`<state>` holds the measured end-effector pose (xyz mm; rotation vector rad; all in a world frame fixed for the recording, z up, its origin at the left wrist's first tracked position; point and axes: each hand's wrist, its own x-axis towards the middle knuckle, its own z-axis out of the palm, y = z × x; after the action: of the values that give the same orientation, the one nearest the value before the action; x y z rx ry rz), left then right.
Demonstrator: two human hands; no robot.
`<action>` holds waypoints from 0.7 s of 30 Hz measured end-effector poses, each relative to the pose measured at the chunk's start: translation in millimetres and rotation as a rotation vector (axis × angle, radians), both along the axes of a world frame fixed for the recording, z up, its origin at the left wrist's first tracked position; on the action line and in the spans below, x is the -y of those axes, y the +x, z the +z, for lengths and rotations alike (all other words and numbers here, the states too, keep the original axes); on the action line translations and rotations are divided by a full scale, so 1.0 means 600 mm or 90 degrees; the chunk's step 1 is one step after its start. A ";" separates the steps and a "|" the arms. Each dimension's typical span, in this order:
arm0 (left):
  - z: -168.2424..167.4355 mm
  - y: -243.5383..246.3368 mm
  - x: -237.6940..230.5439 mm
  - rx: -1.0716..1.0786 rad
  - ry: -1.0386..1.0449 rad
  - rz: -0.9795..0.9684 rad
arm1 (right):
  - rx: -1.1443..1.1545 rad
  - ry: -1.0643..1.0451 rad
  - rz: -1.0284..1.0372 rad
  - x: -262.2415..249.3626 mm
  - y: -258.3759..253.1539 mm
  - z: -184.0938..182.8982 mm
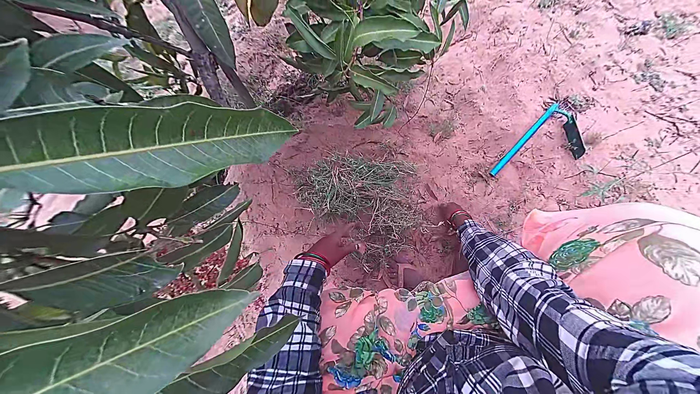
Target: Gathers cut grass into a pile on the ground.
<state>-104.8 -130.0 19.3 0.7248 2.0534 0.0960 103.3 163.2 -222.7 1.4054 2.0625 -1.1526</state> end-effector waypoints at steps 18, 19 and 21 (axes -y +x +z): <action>-0.025 -0.026 0.009 -0.002 0.002 -0.002 | -0.529 0.090 -0.409 -0.148 -0.116 0.194; -0.026 -0.027 0.008 -0.002 -0.006 -0.008 | -0.469 0.078 -0.356 -0.158 -0.107 0.193; -0.027 -0.026 0.007 -0.003 -0.009 -0.011 | -0.305 0.058 -0.227 -0.154 -0.083 0.152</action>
<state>-120.2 -134.5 3.4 0.7347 2.0501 0.0703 53.4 255.6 -131.3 1.7232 2.2525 -1.6981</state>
